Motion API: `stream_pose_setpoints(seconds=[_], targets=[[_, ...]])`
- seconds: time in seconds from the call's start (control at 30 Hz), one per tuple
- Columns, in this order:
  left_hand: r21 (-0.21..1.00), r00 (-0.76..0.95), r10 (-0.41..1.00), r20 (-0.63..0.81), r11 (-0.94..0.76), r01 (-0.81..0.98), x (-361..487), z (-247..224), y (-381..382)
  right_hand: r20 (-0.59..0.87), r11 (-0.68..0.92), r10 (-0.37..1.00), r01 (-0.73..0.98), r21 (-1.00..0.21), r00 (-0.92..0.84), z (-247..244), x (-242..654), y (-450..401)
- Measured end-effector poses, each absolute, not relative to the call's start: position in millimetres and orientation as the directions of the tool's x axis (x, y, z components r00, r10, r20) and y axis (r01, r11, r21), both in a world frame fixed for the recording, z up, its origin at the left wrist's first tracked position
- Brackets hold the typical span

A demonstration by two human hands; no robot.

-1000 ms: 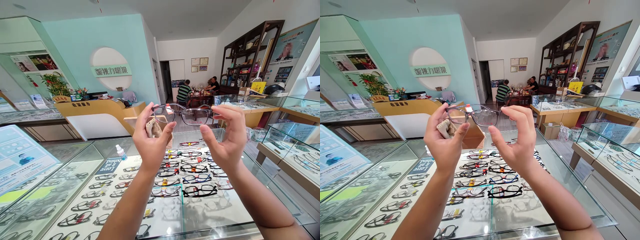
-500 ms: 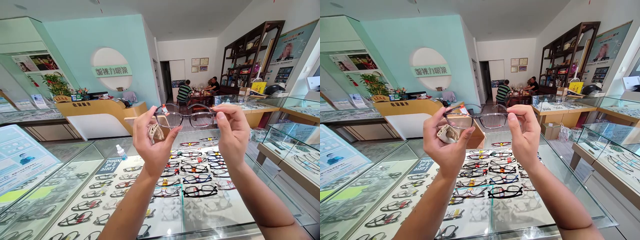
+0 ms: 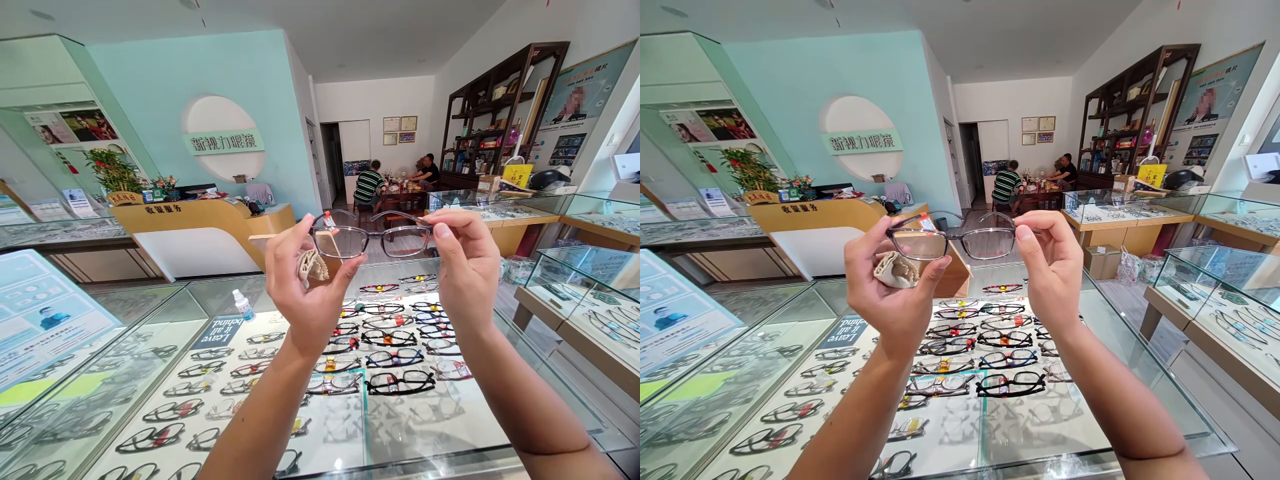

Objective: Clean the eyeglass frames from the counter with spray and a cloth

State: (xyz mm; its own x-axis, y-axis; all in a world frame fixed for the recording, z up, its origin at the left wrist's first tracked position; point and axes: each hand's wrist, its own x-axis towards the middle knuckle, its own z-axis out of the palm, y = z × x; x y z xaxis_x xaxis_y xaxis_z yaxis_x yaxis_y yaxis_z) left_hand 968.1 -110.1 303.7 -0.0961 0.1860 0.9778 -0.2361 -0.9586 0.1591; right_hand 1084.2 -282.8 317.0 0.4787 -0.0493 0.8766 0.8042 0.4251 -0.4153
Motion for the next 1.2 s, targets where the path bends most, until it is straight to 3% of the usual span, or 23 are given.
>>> stream_pose_setpoints(seconds=[0.13, 0.63, 0.97, 1.2], targets=[[0.119, -0.103, 0.153, 0.983, -0.952, -0.282, 968, 305, -110, 0.881, 0.423, -0.034, 0.805, -0.415, 0.472, 316, 1086, -283], [0.151, -0.079, 0.182, 0.980, -0.942, -0.299, 967, 306, -112, 0.871, 0.481, -0.027, 0.770, -0.419, 0.491, 317, 1084, -285], [0.183, -0.056, 0.217, 0.975, -0.915, -0.360, 972, 304, -113, 0.773, 0.689, 0.202, 0.473, -0.549, 0.602, 322, 1072, -290], [0.252, -0.019, 0.290, 0.957, -0.862, -0.439, 972, 306, -119, 0.721, 0.728, 0.224, 0.379, -0.571, 0.655, 325, 1074, -291]])
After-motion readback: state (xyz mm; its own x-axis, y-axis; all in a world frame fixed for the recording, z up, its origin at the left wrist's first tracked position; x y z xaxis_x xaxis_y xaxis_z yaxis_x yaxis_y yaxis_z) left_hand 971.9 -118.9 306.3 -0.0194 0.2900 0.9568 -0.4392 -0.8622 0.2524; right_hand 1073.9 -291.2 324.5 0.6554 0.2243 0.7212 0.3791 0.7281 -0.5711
